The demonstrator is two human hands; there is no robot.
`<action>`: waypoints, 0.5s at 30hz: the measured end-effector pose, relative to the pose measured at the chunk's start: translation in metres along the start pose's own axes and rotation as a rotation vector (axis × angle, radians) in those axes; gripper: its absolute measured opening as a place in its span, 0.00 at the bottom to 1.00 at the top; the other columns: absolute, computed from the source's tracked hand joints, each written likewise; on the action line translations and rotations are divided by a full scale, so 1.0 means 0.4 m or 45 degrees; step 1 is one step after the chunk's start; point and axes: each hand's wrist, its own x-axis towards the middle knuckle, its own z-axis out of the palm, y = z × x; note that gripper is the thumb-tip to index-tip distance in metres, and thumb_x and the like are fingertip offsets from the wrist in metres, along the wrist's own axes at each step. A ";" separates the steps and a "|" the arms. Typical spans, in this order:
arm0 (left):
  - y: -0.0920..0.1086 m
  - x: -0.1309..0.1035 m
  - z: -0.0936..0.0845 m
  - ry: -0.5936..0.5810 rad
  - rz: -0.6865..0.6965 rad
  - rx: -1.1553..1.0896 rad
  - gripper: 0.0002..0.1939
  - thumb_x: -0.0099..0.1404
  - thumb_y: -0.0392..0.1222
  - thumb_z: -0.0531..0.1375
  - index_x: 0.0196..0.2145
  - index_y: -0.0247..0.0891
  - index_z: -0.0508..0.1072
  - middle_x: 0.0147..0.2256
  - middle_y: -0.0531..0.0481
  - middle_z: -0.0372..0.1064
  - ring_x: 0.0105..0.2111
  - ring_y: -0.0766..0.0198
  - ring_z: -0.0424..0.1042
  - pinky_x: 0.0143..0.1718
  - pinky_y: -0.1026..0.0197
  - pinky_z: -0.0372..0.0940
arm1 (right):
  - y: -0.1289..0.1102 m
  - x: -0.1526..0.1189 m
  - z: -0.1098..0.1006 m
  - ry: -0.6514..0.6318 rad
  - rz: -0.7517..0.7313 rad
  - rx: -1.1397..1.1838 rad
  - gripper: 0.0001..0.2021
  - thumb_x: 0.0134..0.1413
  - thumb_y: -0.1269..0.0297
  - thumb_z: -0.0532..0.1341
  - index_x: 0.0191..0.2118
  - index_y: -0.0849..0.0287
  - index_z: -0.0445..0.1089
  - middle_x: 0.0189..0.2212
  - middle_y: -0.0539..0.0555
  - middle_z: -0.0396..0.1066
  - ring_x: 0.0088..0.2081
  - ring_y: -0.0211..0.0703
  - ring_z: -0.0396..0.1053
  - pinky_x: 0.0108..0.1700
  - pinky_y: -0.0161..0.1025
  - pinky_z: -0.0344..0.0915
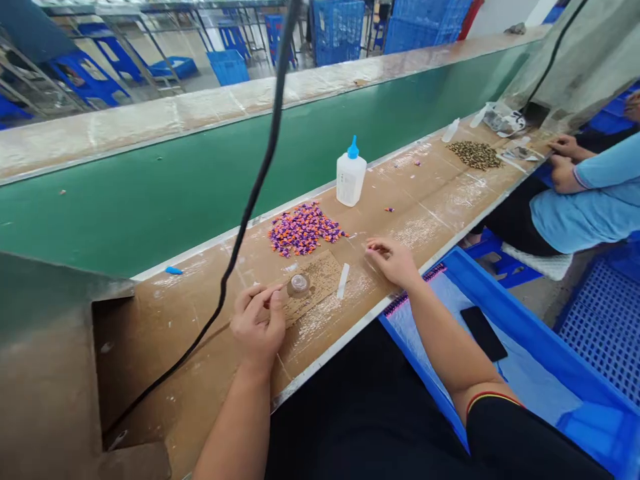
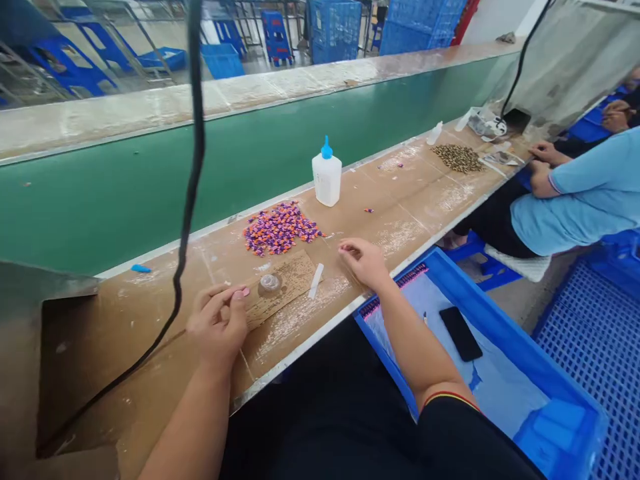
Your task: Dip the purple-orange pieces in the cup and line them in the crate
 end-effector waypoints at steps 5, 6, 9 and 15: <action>0.002 0.008 0.005 0.029 0.060 -0.036 0.08 0.72 0.39 0.64 0.37 0.35 0.83 0.35 0.45 0.76 0.31 0.64 0.74 0.38 0.60 0.72 | 0.140 -0.094 -0.264 0.714 0.315 0.042 0.24 0.62 0.38 0.66 0.47 0.55 0.74 0.37 0.55 0.82 0.36 0.48 0.83 0.41 0.43 0.78; 0.003 0.011 0.008 0.036 0.073 -0.044 0.08 0.72 0.39 0.65 0.36 0.35 0.83 0.35 0.45 0.76 0.31 0.64 0.74 0.37 0.60 0.71 | 0.172 -0.127 -0.305 0.751 0.426 -0.049 0.25 0.62 0.36 0.64 0.47 0.56 0.74 0.36 0.56 0.82 0.35 0.48 0.83 0.39 0.43 0.78; 0.005 0.020 0.015 0.088 0.049 -0.051 0.08 0.69 0.41 0.66 0.35 0.35 0.83 0.32 0.46 0.75 0.30 0.63 0.73 0.34 0.60 0.68 | 0.242 -0.251 -0.338 0.470 0.744 -0.266 0.26 0.63 0.36 0.60 0.42 0.57 0.75 0.33 0.57 0.81 0.33 0.49 0.82 0.38 0.44 0.77; -0.017 0.022 0.017 0.075 -0.238 0.049 0.16 0.65 0.53 0.64 0.33 0.36 0.81 0.28 0.46 0.70 0.32 0.55 0.70 0.40 0.50 0.66 | 0.234 -0.468 -0.133 -0.301 1.015 -0.111 0.11 0.62 0.57 0.66 0.30 0.56 0.78 0.23 0.51 0.79 0.26 0.44 0.79 0.33 0.37 0.74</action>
